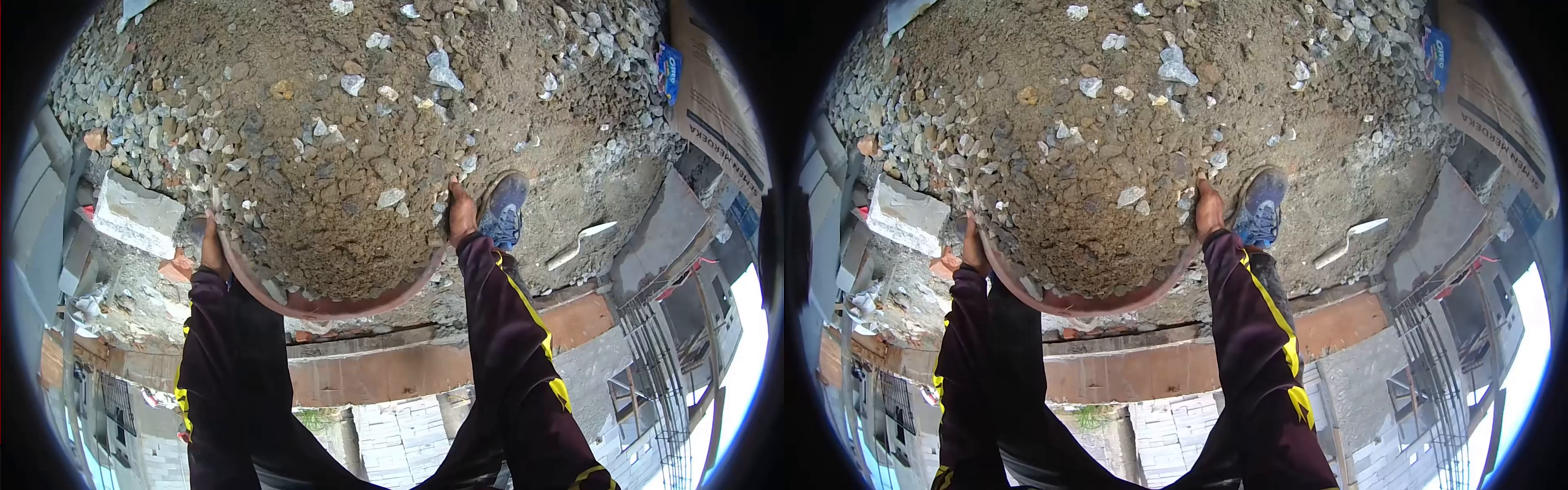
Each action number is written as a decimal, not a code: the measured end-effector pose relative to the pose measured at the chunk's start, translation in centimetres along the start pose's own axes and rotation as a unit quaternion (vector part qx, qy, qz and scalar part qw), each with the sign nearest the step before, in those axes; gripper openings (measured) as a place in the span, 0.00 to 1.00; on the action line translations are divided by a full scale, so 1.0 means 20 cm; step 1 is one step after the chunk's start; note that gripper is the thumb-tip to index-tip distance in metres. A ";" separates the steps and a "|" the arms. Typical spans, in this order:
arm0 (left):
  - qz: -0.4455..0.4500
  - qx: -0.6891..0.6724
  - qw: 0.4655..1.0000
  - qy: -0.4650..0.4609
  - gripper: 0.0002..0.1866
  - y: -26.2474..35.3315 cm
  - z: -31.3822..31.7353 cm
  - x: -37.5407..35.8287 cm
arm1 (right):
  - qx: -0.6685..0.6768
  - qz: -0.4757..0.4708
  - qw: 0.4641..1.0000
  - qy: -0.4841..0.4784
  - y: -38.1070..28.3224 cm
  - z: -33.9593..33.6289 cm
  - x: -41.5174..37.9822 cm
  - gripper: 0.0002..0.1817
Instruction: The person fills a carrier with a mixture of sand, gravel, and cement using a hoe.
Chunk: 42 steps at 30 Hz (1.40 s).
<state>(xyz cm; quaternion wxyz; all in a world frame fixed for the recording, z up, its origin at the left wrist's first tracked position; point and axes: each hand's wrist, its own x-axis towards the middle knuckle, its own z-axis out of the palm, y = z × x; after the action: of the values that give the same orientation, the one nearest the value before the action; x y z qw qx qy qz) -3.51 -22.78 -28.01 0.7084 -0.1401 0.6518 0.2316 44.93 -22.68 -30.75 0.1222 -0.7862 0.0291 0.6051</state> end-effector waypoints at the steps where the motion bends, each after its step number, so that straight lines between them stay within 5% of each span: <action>1: -0.010 -0.017 1.000 -0.010 0.40 0.02 0.05 -0.01 | -0.028 -0.016 0.999 0.031 0.01 0.01 0.03 0.32; 2: -0.018 -0.032 0.999 -0.014 0.41 0.05 0.07 -0.02 | -0.053 -0.030 0.997 0.057 0.04 0.04 0.06 0.31; 5: -0.049 -0.043 0.997 0.029 0.40 0.01 -0.14 0.08 | 0.104 0.110 0.986 -0.074 -0.03 0.02 0.07 0.29; 10: -0.027 -0.071 0.996 -0.040 0.35 0.05 0.11 0.01 | 0.012 0.056 0.998 0.012 -0.13 0.01 -0.01 0.35; 12: 0.049 0.008 0.996 0.078 0.33 0.03 0.18 -0.03 | -0.002 0.033 0.999 0.026 -0.09 -0.06 0.02 0.38; 17: 0.099 -0.030 0.986 0.134 0.31 -0.12 0.11 -0.02 | 0.004 0.033 0.998 0.058 -0.10 0.19 -0.14 0.40; 22: 0.151 0.100 0.962 0.203 0.43 -0.29 0.15 -0.15 | -0.156 -0.052 0.981 0.099 0.01 0.18 -0.25 0.40; 26: 0.103 0.202 0.939 0.260 0.47 -0.49 0.12 -0.32 | -0.170 -0.059 0.978 0.108 0.02 0.21 -0.52 0.37; 29: 0.056 0.210 0.940 0.264 0.49 -0.49 0.27 -0.62 | -0.149 -0.108 0.977 0.106 0.48 0.04 -0.42 0.33; 30: 0.034 0.209 0.940 0.268 0.50 -0.50 0.30 -0.73 | -0.045 -0.051 0.992 0.104 0.40 0.03 -0.58 0.33; 31: 0.014 0.208 0.940 0.269 0.51 -0.51 0.33 -0.83 | -0.079 -0.012 0.986 0.148 0.47 -0.01 -0.63 0.33; 32: -0.016 0.210 0.921 0.327 0.51 -0.56 0.33 -0.91 | -0.044 -0.016 0.995 0.092 0.44 -0.04 -0.76 0.32; 34: 0.016 0.151 0.945 0.290 0.51 -0.63 0.32 -1.07 | 0.067 -0.011 0.997 0.042 0.50 -0.09 -0.91 0.28; 36: -0.015 0.093 0.972 0.217 0.47 -0.64 0.34 -1.20 | 0.032 0.023 0.998 0.043 0.68 -0.22 -0.96 0.29; 42: 0.013 -0.042 0.984 0.173 0.39 -0.57 0.51 -1.51 | -0.039 0.048 0.988 0.143 0.24 -0.27 -1.55 0.33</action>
<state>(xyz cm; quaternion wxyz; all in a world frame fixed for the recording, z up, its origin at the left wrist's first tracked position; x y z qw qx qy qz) 9.77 -31.87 1.76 0.5753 -0.1991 0.7561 0.2401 40.81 -31.79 -0.57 0.0570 -0.8666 0.0608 0.4921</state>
